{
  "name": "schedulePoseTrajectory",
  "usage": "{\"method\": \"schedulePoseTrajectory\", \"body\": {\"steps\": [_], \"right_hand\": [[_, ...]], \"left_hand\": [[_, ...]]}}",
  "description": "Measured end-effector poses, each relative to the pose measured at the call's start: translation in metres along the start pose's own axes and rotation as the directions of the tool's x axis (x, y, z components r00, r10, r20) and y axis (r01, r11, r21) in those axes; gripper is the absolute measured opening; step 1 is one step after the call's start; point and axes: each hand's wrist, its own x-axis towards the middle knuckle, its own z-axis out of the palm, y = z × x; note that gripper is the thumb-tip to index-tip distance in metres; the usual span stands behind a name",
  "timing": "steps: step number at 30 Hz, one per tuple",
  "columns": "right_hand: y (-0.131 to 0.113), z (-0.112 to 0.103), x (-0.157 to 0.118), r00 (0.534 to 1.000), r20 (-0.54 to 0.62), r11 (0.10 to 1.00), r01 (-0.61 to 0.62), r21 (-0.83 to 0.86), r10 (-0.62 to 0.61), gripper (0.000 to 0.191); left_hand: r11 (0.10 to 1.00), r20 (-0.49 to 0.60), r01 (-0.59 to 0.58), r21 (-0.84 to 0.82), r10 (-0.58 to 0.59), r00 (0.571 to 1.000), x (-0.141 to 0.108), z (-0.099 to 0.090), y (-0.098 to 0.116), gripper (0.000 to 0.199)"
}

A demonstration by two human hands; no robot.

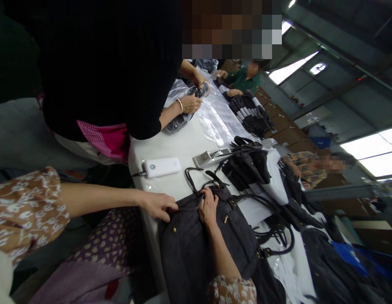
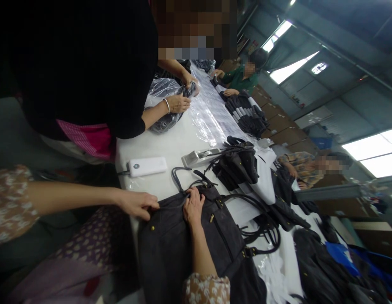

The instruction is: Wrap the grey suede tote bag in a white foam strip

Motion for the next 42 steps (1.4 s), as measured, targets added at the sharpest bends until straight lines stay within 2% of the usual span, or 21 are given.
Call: {"method": "schedulePoseTrajectory", "body": {"steps": [3, 6, 9, 13, 16, 19, 22, 26, 28, 30, 32, 35, 37, 39, 40, 41, 42], "right_hand": [[-0.001, -0.001, 0.000, 1.000, 0.004, 1.000, 0.006, -0.015, -0.006, 0.033], [0.000, -0.002, 0.000, 1.000, 0.007, 0.999, 0.020, -0.039, -0.020, 0.032], [0.002, -0.002, -0.001, 0.999, 0.022, 0.996, 0.049, -0.071, -0.047, 0.031], [0.003, -0.002, 0.000, 0.998, 0.038, 0.995, 0.055, -0.083, -0.052, 0.030], [0.003, -0.001, 0.001, 0.999, 0.051, 0.997, 0.023, -0.075, -0.019, 0.030], [0.004, -0.001, 0.001, 0.998, 0.057, 0.995, 0.030, -0.094, -0.024, 0.032], [0.004, -0.002, 0.000, 0.997, 0.055, 0.991, 0.053, -0.121, -0.047, 0.034], [-0.001, -0.003, -0.002, 0.997, 0.055, 0.992, 0.066, -0.110, -0.060, 0.033], [-0.002, -0.001, -0.002, 0.999, 0.042, 0.995, 0.038, -0.090, -0.034, 0.034], [-0.002, 0.000, -0.001, 0.999, 0.043, 0.998, 0.016, -0.064, -0.013, 0.036], [0.000, -0.003, 0.003, 0.996, 0.086, 1.000, 0.009, -0.021, -0.007, 0.038], [-0.006, -0.027, 0.012, 0.982, 0.183, 0.992, -0.075, 0.105, 0.055, 0.043], [-0.024, -0.055, 0.015, 0.987, 0.143, 0.974, -0.106, 0.199, 0.077, 0.045], [-0.053, -0.085, 0.012, 0.998, 0.059, 0.970, -0.017, 0.243, 0.003, 0.043], [-0.071, -0.098, 0.009, 0.991, 0.102, 0.970, 0.060, 0.235, -0.086, 0.040], [-0.088, -0.108, 0.005, 0.956, 0.226, 0.969, 0.142, 0.204, -0.188, 0.036], [-0.104, -0.116, 0.000, 0.902, 0.357, 0.967, 0.202, 0.152, -0.245, 0.034]], "left_hand": [[0.991, -0.076, 0.003, -0.132, -0.013, 0.997, -0.004, 0.004, 0.000, 0.024], [0.978, -0.172, 0.101, -0.182, -0.132, 0.976, -0.001, 0.014, 0.006, 0.027], [0.982, -0.257, 0.162, -0.098, -0.182, 0.949, 0.007, 0.023, 0.016, 0.028], [0.992, -0.325, 0.121, 0.030, -0.105, 0.940, 0.023, 0.027, 0.030, 0.020], [0.995, -0.330, 0.066, 0.073, -0.038, 0.943, 0.040, 0.025, 0.040, 0.016], [0.997, -0.335, 0.042, 0.060, -0.020, 0.942, 0.056, 0.021, 0.045, 0.009], [0.999, -0.251, 0.034, 0.024, -0.027, 0.968, 0.059, 0.016, 0.039, 0.010], [0.989, -0.082, 0.106, -0.098, -0.115, 0.990, 0.030, 0.009, 0.018, 0.020], [0.982, -0.031, 0.107, -0.153, -0.113, 0.993, 0.011, 0.009, 0.011, 0.032], [0.984, -0.043, 0.066, -0.167, -0.074, 0.996, -0.002, 0.012, 0.009, 0.045], [0.989, -0.098, 0.046, -0.142, -0.061, 0.993, -0.007, 0.020, 0.011, 0.050], [0.991, -0.185, 0.092, -0.100, -0.110, 0.977, -0.005, 0.031, 0.014, 0.056], [0.987, -0.227, 0.119, -0.107, -0.141, 0.964, -0.004, 0.034, 0.015, 0.059], [0.988, -0.252, 0.104, -0.112, -0.129, 0.959, -0.004, 0.033, 0.015, 0.058], [0.992, -0.255, 0.089, -0.087, -0.108, 0.961, -0.005, 0.031, 0.014, 0.057], [0.996, -0.252, 0.076, -0.038, -0.083, 0.964, -0.006, 0.029, 0.012, 0.055], [0.998, -0.240, 0.065, 0.028, -0.057, 0.969, -0.007, 0.026, 0.010, 0.054]]}}
